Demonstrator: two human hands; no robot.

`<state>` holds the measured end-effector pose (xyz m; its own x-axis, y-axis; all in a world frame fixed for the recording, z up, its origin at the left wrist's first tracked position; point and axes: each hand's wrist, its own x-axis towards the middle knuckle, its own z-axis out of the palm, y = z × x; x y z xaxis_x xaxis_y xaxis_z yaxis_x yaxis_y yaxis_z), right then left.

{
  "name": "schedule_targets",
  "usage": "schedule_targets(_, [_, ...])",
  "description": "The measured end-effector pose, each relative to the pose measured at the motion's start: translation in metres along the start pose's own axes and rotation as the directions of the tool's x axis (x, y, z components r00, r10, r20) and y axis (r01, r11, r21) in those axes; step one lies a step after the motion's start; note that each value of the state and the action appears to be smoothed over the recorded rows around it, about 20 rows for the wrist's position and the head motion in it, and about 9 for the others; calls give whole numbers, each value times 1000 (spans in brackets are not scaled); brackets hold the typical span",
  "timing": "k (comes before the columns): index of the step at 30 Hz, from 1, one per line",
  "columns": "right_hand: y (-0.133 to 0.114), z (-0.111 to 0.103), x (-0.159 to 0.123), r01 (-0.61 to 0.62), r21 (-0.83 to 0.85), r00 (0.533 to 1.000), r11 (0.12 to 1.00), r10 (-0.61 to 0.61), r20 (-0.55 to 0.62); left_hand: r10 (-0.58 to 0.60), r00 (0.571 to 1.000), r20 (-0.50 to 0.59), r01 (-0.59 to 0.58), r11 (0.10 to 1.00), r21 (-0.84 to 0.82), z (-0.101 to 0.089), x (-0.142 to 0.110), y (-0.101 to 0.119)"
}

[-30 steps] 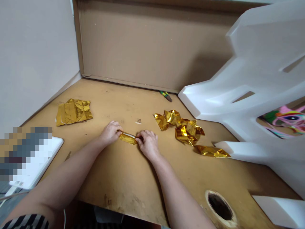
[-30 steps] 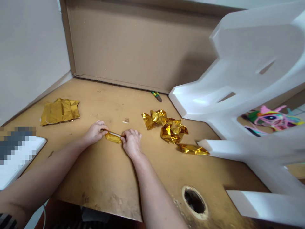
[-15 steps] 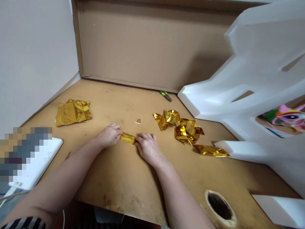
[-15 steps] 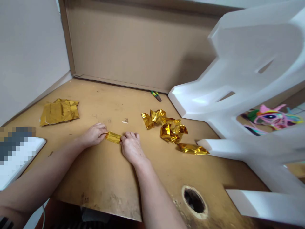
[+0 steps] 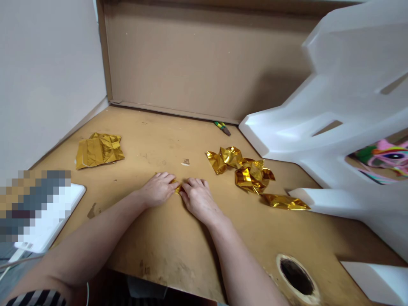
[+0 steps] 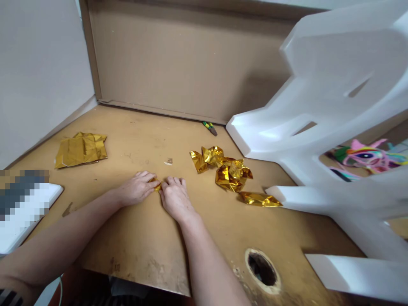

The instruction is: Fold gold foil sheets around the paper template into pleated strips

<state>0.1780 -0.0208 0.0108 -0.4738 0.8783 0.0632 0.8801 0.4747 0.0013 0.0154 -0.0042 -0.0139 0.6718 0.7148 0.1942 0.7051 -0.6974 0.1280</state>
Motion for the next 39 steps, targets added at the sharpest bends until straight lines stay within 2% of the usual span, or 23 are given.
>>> schedule_targets(9, [0, 3, 0, -28, 75, 1000, 997, 27, 12, -21, 1000, 15, 21, 1000, -20, 0, 2, -2])
schedule_targets(25, [1, 5, -1, -30, 40, 999, 999, 29, 15, -45, 999, -6, 44, 994, -100, 1, 1, -7])
schedule_targets(31, [4, -1, -3, -49, 86, 998, 995, 45, 46, -87, 996, 29, 89, 991, -102, -5, -1, -14])
schedule_targets(39, [8, -3, -3, -50, 85, 998, 995, 47, 43, -123, 992, 1, 122, 988, -93, -4, -5, -30])
